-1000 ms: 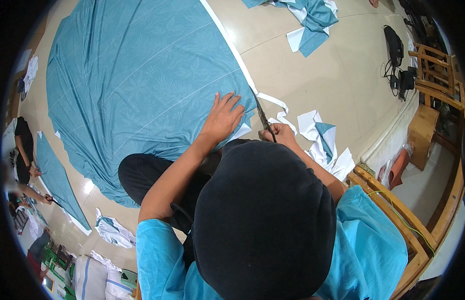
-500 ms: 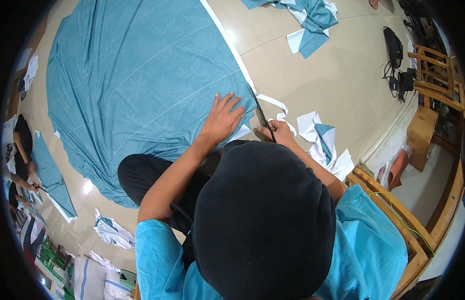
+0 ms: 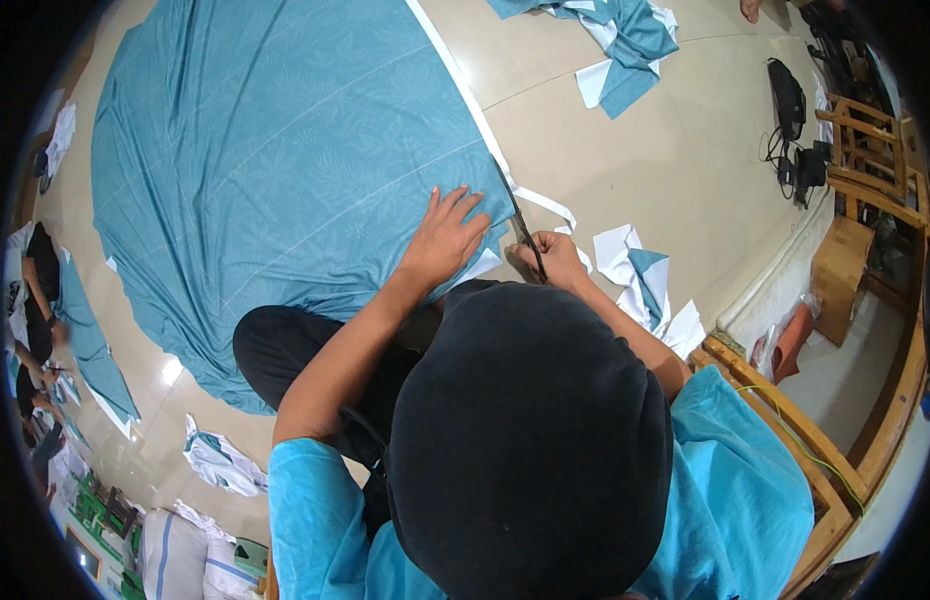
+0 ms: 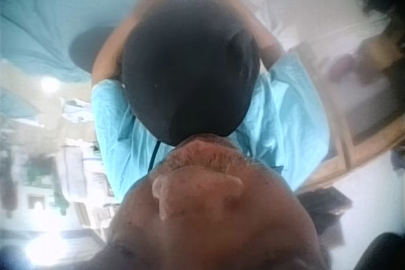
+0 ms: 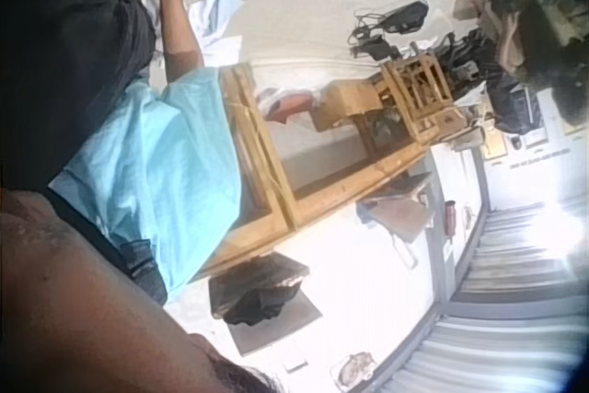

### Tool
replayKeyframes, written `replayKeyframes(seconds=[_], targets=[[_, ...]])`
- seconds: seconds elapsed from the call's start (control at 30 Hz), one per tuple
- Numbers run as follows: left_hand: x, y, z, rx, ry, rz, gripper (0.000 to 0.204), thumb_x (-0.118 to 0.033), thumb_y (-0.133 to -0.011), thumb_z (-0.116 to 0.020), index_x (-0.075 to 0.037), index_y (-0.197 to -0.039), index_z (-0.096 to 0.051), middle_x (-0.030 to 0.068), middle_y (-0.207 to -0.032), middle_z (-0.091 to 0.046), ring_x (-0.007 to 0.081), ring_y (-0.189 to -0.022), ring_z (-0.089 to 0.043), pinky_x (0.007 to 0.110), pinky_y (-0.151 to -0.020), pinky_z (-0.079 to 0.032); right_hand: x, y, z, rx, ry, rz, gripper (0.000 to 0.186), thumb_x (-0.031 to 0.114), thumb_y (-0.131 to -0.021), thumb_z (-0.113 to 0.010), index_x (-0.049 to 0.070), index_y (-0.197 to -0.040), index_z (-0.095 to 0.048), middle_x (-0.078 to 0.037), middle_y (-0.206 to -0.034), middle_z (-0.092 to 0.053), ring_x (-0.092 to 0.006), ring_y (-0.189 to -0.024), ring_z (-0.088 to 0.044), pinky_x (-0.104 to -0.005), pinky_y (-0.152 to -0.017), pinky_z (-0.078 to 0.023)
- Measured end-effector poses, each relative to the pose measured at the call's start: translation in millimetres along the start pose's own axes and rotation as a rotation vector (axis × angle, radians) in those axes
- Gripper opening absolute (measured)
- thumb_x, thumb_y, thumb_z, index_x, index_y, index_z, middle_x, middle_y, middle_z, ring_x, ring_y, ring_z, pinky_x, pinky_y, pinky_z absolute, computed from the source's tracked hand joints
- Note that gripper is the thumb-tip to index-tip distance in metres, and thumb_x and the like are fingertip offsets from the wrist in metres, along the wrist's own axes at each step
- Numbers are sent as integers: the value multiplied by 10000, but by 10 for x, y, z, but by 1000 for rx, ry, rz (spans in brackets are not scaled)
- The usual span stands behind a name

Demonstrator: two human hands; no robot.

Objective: The person sits on the floor and cuts a large piece of teal fabric using shears, following a white paper pattern placed on top. The person adjusts the fabric and pattern, then cuts along the edges to separate the fabric pieces.

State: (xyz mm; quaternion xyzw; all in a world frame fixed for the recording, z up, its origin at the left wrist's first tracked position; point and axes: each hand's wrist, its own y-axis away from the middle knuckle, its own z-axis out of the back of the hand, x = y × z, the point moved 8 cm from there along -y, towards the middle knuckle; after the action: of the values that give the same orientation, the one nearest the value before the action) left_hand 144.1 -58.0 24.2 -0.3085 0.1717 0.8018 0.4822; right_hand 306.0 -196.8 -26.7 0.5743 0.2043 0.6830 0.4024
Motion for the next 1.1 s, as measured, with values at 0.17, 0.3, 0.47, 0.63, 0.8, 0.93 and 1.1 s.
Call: replayKeyframes(seconds=[0.17, 0.3, 0.47, 0.63, 0.8, 0.93, 1.1], targets=[[8, 0, -9, 2, 4, 4, 155, -152, -1015, -654, -93, -1159, -650, 195, -1496, -566, 442, -1494, -432, 709, -1237, -303, 58, 32, 3, 5, 4, 12, 394, 335, -864, -861, 54, -710, -632, 3, -610, -586, -95, -529, -529, -293, -492, -395], [7, -1, -10, 5, 2, 3, 157, -153, -1015, -660, -96, -1161, -648, 194, -1496, -566, 440, -1494, -432, 711, -1237, -301, 91, 63, -14, 39, -58, -11, 380, 308, -884, -851, 46, -719, -632, -11, -603, -598, -107, -491, -548, -295, -466, -403], [6, 1, -5, 6, 2, 3, 166, -152, -1011, -666, -99, -1167, -646, 191, -1500, -564, 440, -1494, -432, 714, -1237, -300, 114, 67, -8, 57, -43, -24, 382, 300, -891, -845, 37, -720, -628, -23, -601, -602, -115, -481, -555, -300, -459, -405], [3, 3, 0, 17, 3, 0, 167, -151, -1011, -665, -97, -1169, -647, 188, -1499, -563, 440, -1493, -433, 716, -1234, -303, 113, -39, 8, 7, 1, -14, 408, 314, -872, -856, 42, -688, -613, -18, -597, -578, -114, -516, -525, -317, -487, -392], [-6, 3, 16, 13, 4, -14, 172, -152, -1014, -660, -98, -1177, -652, 184, -1500, -563, 440, -1492, -435, 719, -1231, -306, 135, -179, -26, -8, -31, 17, 431, 325, -850, -872, 55, -660, -595, -5, -592, -553, -103, -544, -502, -324, -498, -375], [-4, 7, 15, 20, 10, -9, 172, -159, -1018, -653, -100, -1179, -657, 184, -1503, -562, 440, -1490, -439, 719, -1232, -305, 148, -233, -34, 2, -46, 25, 422, 327, -842, -878, 59, -665, -605, 0, -594, -550, -101, -552, -503, -321, -500, -368], [-5, 3, 28, 12, 18, -11, 169, -161, -1019, -651, -97, -1175, -658, 184, -1502, -563, 440, -1490, -438, 718, -1233, -304, 165, -249, -27, -15, -12, 30, 404, 321, -840, -880, 57, -674, -623, 3, -594, -552, -101, -546, -507, -316, -496, -368]])
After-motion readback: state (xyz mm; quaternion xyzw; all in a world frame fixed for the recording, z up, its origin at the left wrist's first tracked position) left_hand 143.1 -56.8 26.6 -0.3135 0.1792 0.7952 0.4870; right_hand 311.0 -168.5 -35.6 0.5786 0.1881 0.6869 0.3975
